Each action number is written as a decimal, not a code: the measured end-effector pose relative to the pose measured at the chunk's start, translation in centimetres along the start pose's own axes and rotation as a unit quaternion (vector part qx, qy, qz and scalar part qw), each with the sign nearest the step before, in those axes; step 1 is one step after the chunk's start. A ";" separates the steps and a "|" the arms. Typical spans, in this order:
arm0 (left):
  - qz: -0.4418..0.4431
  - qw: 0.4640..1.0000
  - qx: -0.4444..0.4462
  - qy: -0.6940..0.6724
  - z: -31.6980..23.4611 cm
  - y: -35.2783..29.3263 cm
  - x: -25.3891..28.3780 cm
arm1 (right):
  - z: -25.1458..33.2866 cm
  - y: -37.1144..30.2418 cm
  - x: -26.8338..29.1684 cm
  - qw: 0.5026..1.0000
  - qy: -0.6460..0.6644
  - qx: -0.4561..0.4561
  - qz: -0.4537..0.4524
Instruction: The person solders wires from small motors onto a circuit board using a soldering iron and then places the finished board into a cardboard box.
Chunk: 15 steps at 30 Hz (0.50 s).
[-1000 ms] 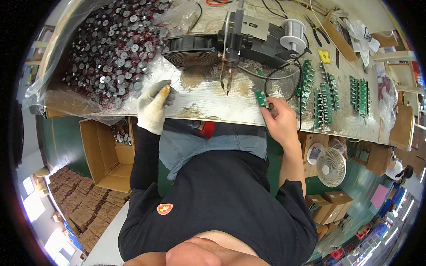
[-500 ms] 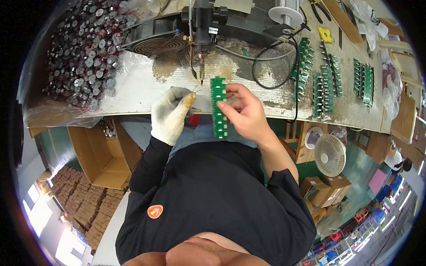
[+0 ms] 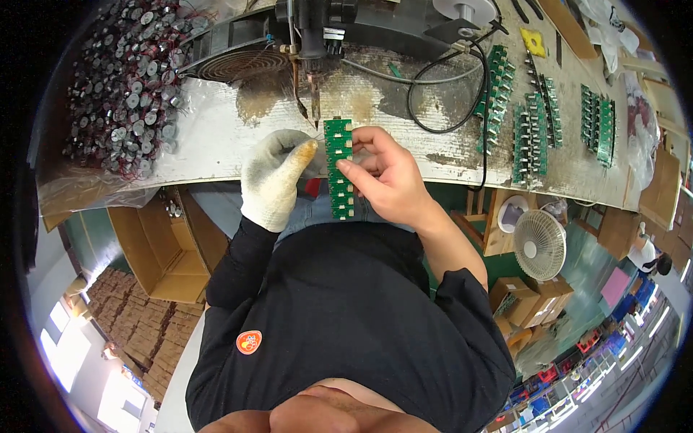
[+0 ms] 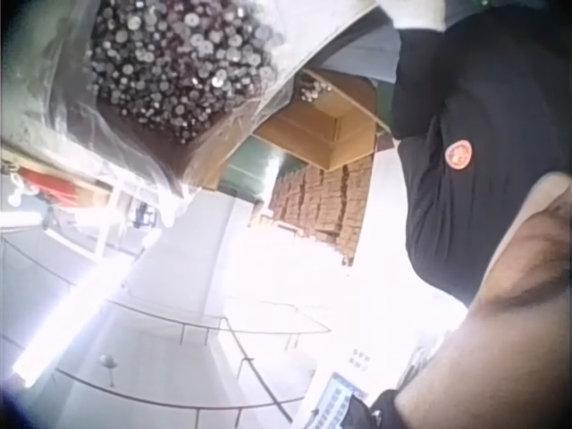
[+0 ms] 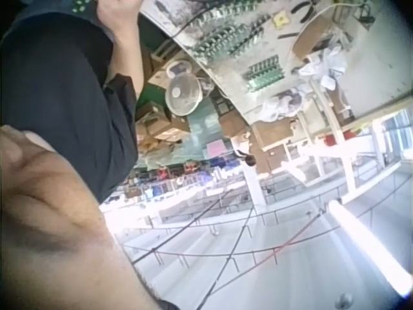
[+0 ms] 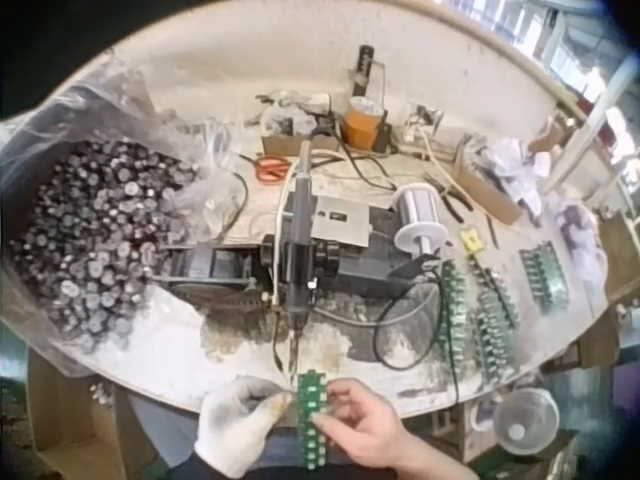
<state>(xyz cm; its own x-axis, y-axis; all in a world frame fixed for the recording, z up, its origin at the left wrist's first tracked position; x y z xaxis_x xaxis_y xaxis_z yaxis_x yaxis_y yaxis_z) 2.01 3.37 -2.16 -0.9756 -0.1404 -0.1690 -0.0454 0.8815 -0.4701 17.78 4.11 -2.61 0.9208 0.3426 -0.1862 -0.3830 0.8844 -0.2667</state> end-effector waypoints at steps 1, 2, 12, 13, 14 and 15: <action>0.005 0.997 0.026 -0.071 0.2 -0.1 -0.1 | -0.1 0.0 0.0 1.000 -0.007 0.002 0.004; 0.004 0.997 0.026 -0.071 0.4 -0.1 0.1 | -0.1 0.1 -0.1 1.000 -0.015 0.004 0.009; -0.017 0.999 0.014 -0.042 0.7 0.5 0.6 | 0.2 0.4 -0.7 1.000 -0.012 0.019 -0.003; -0.017 0.999 0.020 -0.048 0.7 0.6 0.6 | 0.2 0.4 -0.7 1.000 -0.007 0.021 -0.005; -0.017 0.999 0.020 -0.048 0.7 0.6 0.7 | 0.2 0.5 -0.7 1.000 -0.003 0.023 -0.007; -0.017 1.000 0.005 -0.020 0.5 0.7 0.8 | 0.1 0.5 -0.7 1.000 -0.003 0.022 -0.006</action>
<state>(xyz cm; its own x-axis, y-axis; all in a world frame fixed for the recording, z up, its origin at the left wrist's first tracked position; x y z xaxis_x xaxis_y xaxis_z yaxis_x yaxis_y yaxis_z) 1.28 3.66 -3.10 -0.9642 -0.1877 -0.1872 -0.0755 0.8715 -0.4846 16.98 4.38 -2.52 0.9261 0.3328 -0.1778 -0.3676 0.9020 -0.2264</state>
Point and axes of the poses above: each hand's wrist, its own y-axis towards the middle knuckle, its own x-axis out of the back of the hand, z = x × y, the point moved 7 cm from there along y, towards the middle knuckle, and after that the axes turned 3 degrees about x, right-handed, at the moved point
